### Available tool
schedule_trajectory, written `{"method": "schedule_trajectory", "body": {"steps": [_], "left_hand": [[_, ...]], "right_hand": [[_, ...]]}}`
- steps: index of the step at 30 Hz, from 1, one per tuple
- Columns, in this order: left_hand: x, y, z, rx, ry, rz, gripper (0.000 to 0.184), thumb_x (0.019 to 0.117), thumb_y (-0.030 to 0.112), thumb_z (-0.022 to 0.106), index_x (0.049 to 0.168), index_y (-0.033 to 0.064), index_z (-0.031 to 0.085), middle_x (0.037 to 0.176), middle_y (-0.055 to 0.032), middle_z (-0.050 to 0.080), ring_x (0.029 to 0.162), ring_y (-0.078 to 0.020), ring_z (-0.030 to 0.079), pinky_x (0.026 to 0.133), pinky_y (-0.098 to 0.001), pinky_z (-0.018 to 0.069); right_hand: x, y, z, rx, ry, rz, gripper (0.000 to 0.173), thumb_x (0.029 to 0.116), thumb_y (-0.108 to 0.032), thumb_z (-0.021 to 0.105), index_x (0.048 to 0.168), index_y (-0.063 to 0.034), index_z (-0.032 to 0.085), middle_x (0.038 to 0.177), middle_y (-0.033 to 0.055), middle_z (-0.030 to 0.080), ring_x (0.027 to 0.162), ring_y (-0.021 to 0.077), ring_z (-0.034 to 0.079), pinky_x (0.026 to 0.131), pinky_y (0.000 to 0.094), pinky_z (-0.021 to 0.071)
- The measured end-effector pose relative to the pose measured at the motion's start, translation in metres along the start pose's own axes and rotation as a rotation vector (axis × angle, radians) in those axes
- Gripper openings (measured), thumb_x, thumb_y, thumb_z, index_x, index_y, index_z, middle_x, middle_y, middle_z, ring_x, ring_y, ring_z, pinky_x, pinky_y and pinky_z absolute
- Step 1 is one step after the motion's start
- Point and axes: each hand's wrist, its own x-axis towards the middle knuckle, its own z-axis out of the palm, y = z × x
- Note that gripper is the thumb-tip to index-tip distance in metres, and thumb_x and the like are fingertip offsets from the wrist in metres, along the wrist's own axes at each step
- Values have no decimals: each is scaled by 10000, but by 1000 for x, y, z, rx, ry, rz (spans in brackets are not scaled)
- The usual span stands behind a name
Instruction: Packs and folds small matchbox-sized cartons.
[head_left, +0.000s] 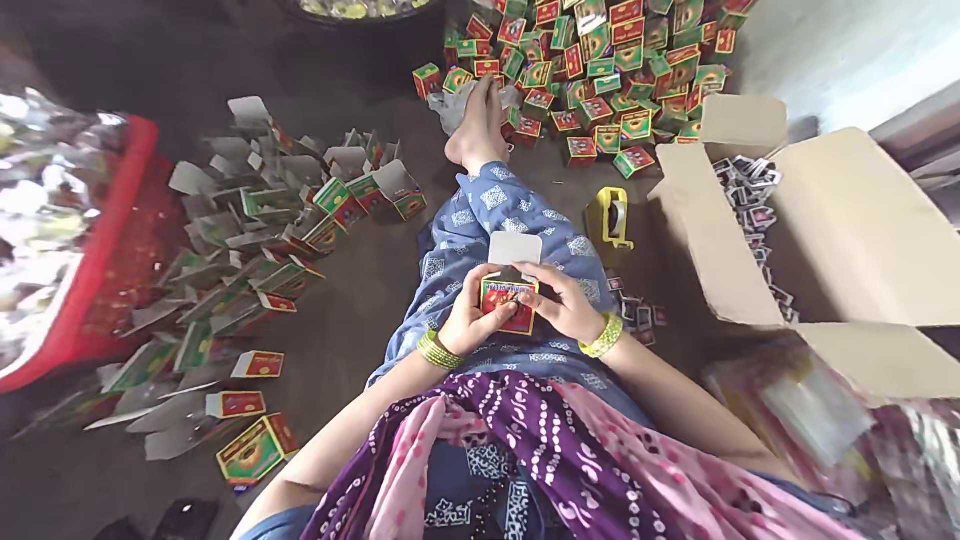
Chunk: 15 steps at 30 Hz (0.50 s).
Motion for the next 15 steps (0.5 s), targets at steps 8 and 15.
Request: {"method": "schedule_trajectory", "body": {"steps": [8,15], "left_hand": [[0,-3,1,7,-7,-93,596,793,175,881,1167,34,439,986,-31,663,864,-117,703,798,-338,631],[3,-9,2,-19,31,-67,899,710,80,925,1338,61,282,1153,-137,675,1048,-257,714,938,-468,611]], "right_hand": [[2,-1,6,-244,87,-62,381,1059,-365,524,885,-58,668,990,111,620,1008,203,600,899,370,512],[6,-23,-9,59,126,-35,230,930,-175,755,1073,1,719,1040,84,738,929,161,712,840,362,616]]}}
